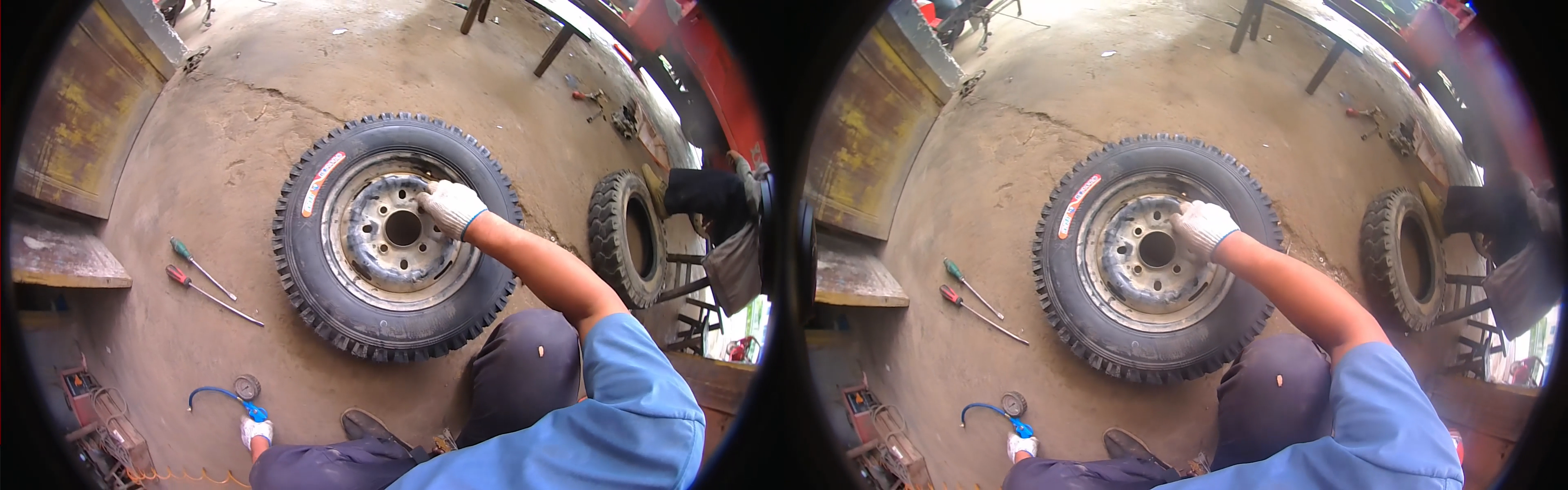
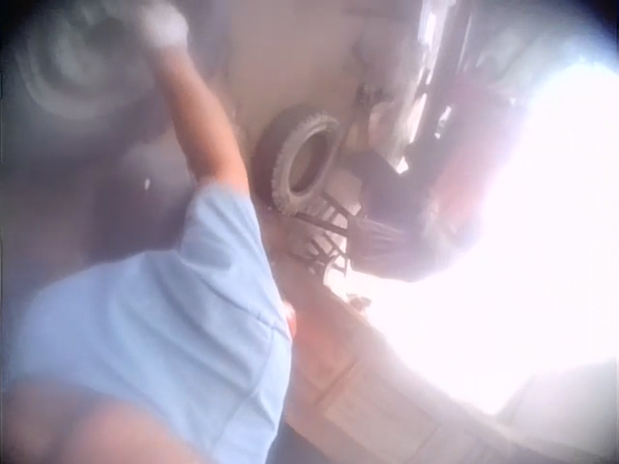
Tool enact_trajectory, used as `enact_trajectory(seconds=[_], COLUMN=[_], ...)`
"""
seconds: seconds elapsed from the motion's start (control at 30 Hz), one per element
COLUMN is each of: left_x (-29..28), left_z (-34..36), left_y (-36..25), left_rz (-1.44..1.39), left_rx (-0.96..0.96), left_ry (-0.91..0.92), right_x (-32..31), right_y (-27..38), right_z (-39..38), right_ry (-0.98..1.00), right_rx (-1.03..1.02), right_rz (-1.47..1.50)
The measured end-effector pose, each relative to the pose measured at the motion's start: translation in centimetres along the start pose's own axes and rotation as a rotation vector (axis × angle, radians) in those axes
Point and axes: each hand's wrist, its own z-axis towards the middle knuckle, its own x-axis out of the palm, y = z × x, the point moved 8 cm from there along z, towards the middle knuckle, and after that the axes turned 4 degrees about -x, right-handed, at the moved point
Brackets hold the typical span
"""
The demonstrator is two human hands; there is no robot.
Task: The person uses a tire iron and an air compressor nozzle with an integrated gauge to seat and inflate a tire on a rim while sitting on the ground.
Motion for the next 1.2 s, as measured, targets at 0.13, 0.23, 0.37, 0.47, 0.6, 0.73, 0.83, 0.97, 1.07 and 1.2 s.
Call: enact_trajectory(seconds=[0.13,0.23,0.37,0.47,0.6,0.73,0.83,0.97,1.07,1.2], left_x=[-9.1,-19.8,-32.6,-32.8,-26.5,-22.8,-22.6,-22.4,-24.3,-25.6], left_z=[-1.0,-3.1,-20.7,-29.4,-34.0,-36.8,-37.6,-37.4,-35.3,-33.7], left_y=[-4.1,-11.1,-29.8,-39.3,-47.6,-49.5,-50.0,-51.1,-51.7,-55.0], left_rz=[0.184,0.005,-0.277,-0.617,-1.106,-1.407,-1.326,-1.348,-1.066,-0.640], left_rx=[0.165,0.649,1.244,1.501,1.484,1.333,1.233,1.147,1.267,1.413], left_ry=[-0.009,-0.448,-0.242,-0.079,0.546,1.004,0.810,0.820,0.267,-0.214], right_x=[-1.7,-2.0,1.0,-0.5,-1.5,0.7,1.6,1.4,-3.4,-5.1], right_y=[1.8,1.5,1.9,4.4,3.6,1.0,1.4,-0.3,-4.5,-9.5], right_z=[-0.6,-1.2,-3.9,-4.3,-4.4,-5.8,-6.5,-6.6,-7.9,-7.9], right_ry=[-0.006,-0.226,-0.076,-0.128,-0.284,-0.396,-0.477,-0.344,-0.622,-0.884], right_rx=[0.100,0.064,0.363,0.275,0.137,0.147,0.216,0.245,0.347,0.355], right_rz=[-0.011,0.328,1.823,2.166,2.311,2.409,2.490,2.173,0.946,0.395])
